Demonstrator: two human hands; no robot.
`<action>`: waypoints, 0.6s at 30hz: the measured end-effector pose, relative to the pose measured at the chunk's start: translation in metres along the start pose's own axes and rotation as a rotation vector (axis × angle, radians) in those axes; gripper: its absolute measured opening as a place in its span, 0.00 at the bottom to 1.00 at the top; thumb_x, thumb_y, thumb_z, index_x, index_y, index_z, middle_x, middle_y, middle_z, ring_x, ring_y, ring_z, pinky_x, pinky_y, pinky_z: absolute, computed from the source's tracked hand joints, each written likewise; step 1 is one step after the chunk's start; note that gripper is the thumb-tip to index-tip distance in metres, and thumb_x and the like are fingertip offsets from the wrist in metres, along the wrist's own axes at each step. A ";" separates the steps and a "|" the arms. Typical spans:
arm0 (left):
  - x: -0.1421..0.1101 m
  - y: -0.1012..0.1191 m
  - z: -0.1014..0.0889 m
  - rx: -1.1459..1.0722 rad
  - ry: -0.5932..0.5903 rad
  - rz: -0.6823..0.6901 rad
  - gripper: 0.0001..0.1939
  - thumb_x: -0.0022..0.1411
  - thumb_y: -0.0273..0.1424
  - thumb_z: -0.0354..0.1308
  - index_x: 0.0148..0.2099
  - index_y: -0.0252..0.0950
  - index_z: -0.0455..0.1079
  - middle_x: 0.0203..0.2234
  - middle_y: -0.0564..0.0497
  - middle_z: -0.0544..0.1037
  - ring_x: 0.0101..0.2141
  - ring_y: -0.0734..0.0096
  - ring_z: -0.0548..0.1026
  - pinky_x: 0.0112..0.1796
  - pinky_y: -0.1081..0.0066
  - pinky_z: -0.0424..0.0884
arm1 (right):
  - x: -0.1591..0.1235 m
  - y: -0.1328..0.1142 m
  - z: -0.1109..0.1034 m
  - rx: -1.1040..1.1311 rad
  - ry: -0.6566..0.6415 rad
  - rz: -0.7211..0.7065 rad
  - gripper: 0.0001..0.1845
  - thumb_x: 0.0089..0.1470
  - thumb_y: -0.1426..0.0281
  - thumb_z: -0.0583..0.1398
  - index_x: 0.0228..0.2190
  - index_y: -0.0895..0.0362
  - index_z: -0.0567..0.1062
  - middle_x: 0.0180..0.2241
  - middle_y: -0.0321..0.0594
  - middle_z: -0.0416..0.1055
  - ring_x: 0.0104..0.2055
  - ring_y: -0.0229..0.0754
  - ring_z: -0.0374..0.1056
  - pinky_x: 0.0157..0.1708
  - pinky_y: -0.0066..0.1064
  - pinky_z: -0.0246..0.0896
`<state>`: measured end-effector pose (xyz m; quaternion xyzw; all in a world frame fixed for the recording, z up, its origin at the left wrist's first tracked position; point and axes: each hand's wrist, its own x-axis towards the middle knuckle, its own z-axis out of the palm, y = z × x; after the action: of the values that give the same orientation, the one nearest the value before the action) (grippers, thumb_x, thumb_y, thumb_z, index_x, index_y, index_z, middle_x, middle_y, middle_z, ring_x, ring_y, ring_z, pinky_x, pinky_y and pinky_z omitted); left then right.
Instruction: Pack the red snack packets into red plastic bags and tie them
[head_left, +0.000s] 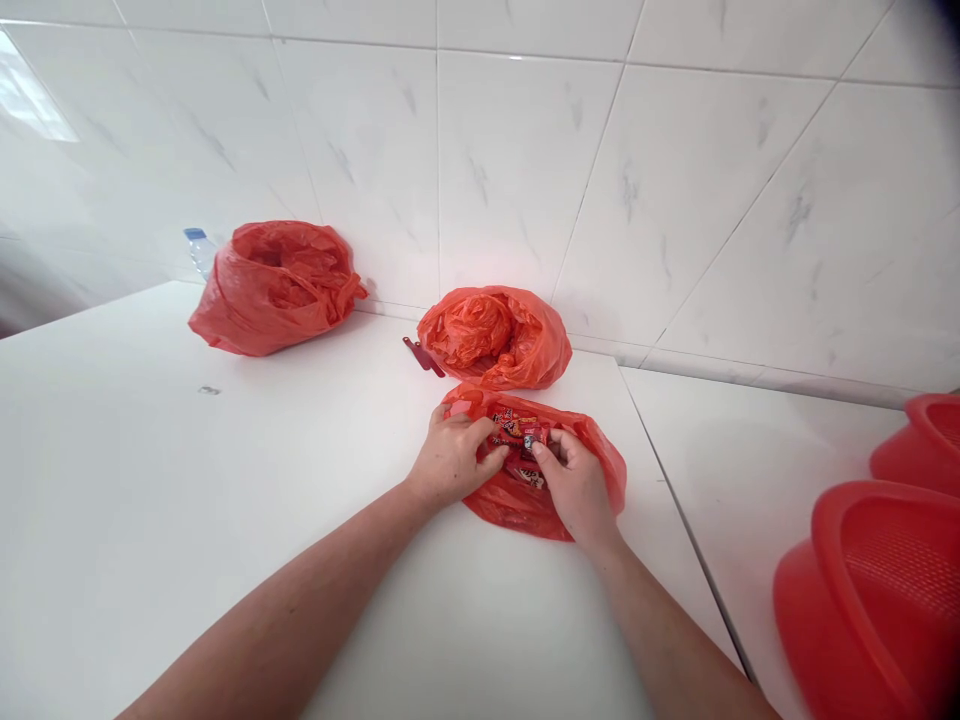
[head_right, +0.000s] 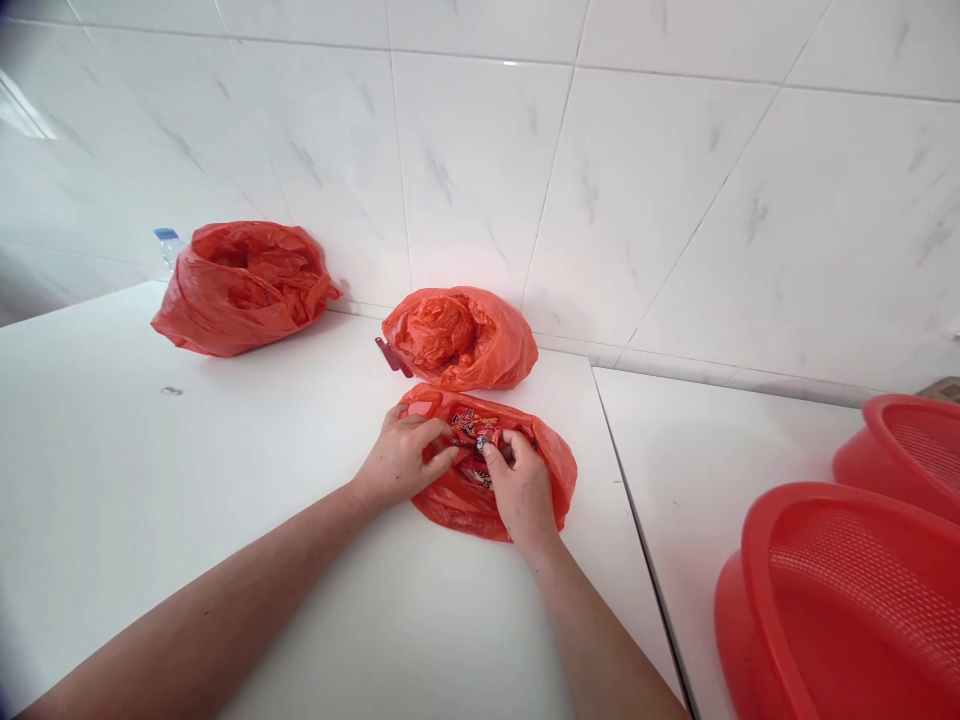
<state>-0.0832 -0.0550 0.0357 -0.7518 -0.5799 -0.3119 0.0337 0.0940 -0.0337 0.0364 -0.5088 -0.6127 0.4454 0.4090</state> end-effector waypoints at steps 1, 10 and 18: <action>0.000 0.001 -0.001 0.004 -0.019 0.035 0.09 0.61 0.37 0.52 0.33 0.39 0.70 0.23 0.54 0.74 0.28 0.69 0.71 0.53 0.56 0.57 | 0.001 0.001 0.000 -0.013 0.001 -0.003 0.13 0.52 0.58 0.57 0.36 0.53 0.72 0.32 0.39 0.74 0.33 0.44 0.71 0.29 0.33 0.67; -0.002 -0.001 -0.004 -0.101 -0.115 0.032 0.24 0.67 0.45 0.38 0.29 0.38 0.66 0.20 0.53 0.71 0.23 0.72 0.68 0.28 0.71 0.62 | 0.000 -0.003 -0.006 0.076 -0.171 -0.039 0.22 0.52 0.59 0.57 0.48 0.52 0.69 0.32 0.37 0.75 0.34 0.43 0.72 0.33 0.34 0.67; -0.003 -0.001 -0.005 -0.107 -0.125 -0.027 0.22 0.67 0.44 0.40 0.29 0.38 0.66 0.20 0.55 0.72 0.23 0.73 0.68 0.27 0.72 0.60 | 0.008 0.006 -0.013 -0.223 -0.027 -0.024 0.10 0.53 0.61 0.54 0.27 0.51 0.70 0.23 0.32 0.71 0.26 0.41 0.69 0.30 0.34 0.62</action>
<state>-0.0871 -0.0598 0.0380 -0.7627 -0.5734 -0.2955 -0.0472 0.1071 -0.0239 0.0350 -0.5378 -0.6701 0.3763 0.3465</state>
